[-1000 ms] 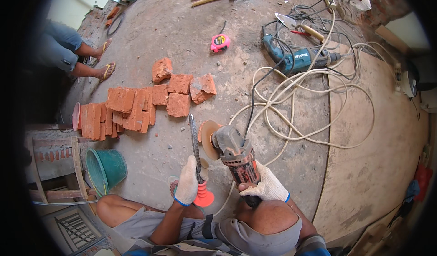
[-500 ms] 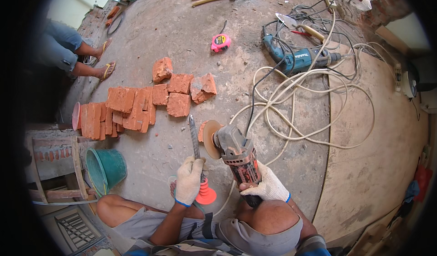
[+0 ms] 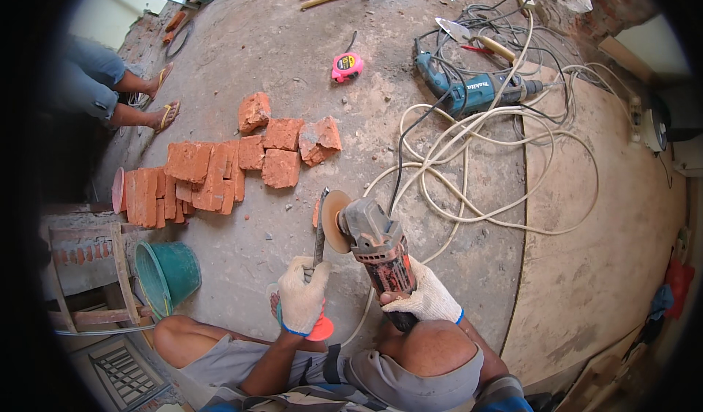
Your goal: The person sits on the floor and uses an angle grinder to smooth a metal rod, producing sparks. After finishing, the person stands, walks to a bucket, and places the rod inside.
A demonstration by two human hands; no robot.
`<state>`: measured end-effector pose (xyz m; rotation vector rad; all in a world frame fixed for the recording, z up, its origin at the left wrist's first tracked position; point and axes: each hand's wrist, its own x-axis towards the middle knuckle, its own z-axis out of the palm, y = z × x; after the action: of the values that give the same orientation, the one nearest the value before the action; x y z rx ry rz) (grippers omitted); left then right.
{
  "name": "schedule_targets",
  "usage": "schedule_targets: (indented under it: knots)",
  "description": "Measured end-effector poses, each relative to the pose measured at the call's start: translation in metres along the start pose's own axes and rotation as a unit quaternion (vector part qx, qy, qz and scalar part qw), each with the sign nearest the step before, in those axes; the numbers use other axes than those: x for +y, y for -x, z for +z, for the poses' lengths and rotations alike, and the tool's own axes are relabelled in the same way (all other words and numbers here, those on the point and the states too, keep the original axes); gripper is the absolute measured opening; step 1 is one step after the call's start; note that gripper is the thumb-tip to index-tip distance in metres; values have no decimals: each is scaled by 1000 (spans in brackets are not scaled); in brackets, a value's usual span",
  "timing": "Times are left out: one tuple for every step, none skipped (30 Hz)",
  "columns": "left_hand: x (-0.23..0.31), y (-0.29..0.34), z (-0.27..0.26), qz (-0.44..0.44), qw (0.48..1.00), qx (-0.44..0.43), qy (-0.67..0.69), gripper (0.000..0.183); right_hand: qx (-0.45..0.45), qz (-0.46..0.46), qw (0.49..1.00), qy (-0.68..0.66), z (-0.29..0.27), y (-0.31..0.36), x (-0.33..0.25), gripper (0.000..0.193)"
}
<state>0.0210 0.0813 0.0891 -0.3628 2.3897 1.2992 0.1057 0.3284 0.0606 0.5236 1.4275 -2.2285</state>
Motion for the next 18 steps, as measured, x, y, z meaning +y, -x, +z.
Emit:
schedule_targets:
  knots:
    - [-1, 1, 1, 31, 999, 5, 8, 20, -1, 1, 1000, 1, -1, 0, 0, 83]
    - [-1, 2, 2, 34, 999, 9, 6, 20, 1, 1, 1000, 7, -1, 0, 1, 83]
    - [-1, 3, 2, 15, 1000, 11, -2, 20, -1, 5, 1000, -1, -1, 0, 1, 83]
    - [-1, 4, 2, 46, 999, 10, 2, 20, -1, 7, 1000, -4, -1, 0, 2, 83]
    - [-1, 6, 2, 55, 998, 7, 1, 20, 0, 10, 1000, -6, -2, 0, 2, 83]
    - [-1, 7, 2, 47, 999, 2, -2, 20, 0, 12, 1000, -10, -1, 0, 2, 83]
    - [-1, 8, 2, 61, 998, -1, 2, 20, -1, 14, 1000, -14, -1, 0, 2, 83]
    - [-1, 9, 2, 58, 998, -5, 3, 21, -1, 17, 1000, -18, -1, 0, 2, 84]
    - [-2, 9, 2, 34, 999, -11, 0, 21, -1, 17, 1000, -22, -1, 1, 2, 84]
    - [-3, 9, 2, 53, 998, -14, 13, 21, -1, 17, 1000, -26, -1, 1, 2, 84]
    - [-4, 9, 1, 50, 998, -18, 22, 21, 0, 17, 999, -31, -1, 2, 2, 84]
    - [-6, 9, 1, 15, 999, -26, 24, 21, -1, 17, 999, -31, -1, 2, 2, 84]
    - [-7, 8, 0, 52, 998, -25, 28, 20, -1, 18, 999, -31, -2, 2, 3, 84]
    - [-8, 8, 0, 57, 998, -27, 25, 20, -1, 18, 999, -32, -2, 2, 4, 84]
    - [-9, 8, -1, 41, 998, -30, 20, 20, 0, 17, 999, -30, -2, 1, 4, 83]
    - [-10, 8, -1, 62, 997, -29, 22, 20, 2, 15, 1000, -27, -3, 1, 5, 83]
    - [-10, 9, -1, 63, 997, -29, 21, 21, 5, 13, 1000, -25, -3, 1, 6, 83]
    - [-9, 9, -1, 31, 999, -32, 13, 21, 3, 12, 1000, -22, -3, 1, 7, 83]
